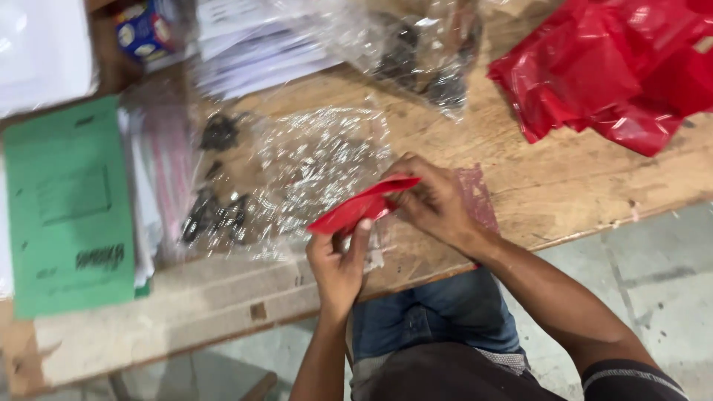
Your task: Packing hardware components and instruction manuals into plastic bags at a workbench.
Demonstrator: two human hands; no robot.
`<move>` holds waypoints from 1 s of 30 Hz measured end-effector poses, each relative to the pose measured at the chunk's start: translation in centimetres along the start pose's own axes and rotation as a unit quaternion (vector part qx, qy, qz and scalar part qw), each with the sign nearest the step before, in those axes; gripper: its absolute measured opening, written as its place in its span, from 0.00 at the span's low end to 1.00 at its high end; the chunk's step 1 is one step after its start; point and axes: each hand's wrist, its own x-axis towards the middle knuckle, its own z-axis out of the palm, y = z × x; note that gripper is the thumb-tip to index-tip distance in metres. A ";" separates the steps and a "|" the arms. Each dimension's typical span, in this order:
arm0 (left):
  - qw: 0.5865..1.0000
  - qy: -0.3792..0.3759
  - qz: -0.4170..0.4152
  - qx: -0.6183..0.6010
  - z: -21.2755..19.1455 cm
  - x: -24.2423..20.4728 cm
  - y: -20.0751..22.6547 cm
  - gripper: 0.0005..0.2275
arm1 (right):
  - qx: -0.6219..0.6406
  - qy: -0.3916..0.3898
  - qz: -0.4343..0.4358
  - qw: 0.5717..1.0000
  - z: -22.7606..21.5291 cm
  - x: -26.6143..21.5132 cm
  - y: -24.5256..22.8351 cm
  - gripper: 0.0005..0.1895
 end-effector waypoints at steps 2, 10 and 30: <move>1.000 0.021 -0.007 -0.018 -0.3 -0.2 -0.5 0.10 | 0.032 0.003 0.020 0.999 -0.1 -0.1 -0.1 0.09; 0.996 -0.007 0.050 -0.078 -0.3 -0.3 -2.3 0.17 | 0.022 -0.048 -0.131 0.990 -0.3 0.2 -1.3 0.34; 0.993 -0.069 -0.094 0.007 0.2 0.6 1.6 0.10 | -0.163 -0.022 -0.077 0.983 -1.3 -0.4 -1.6 0.18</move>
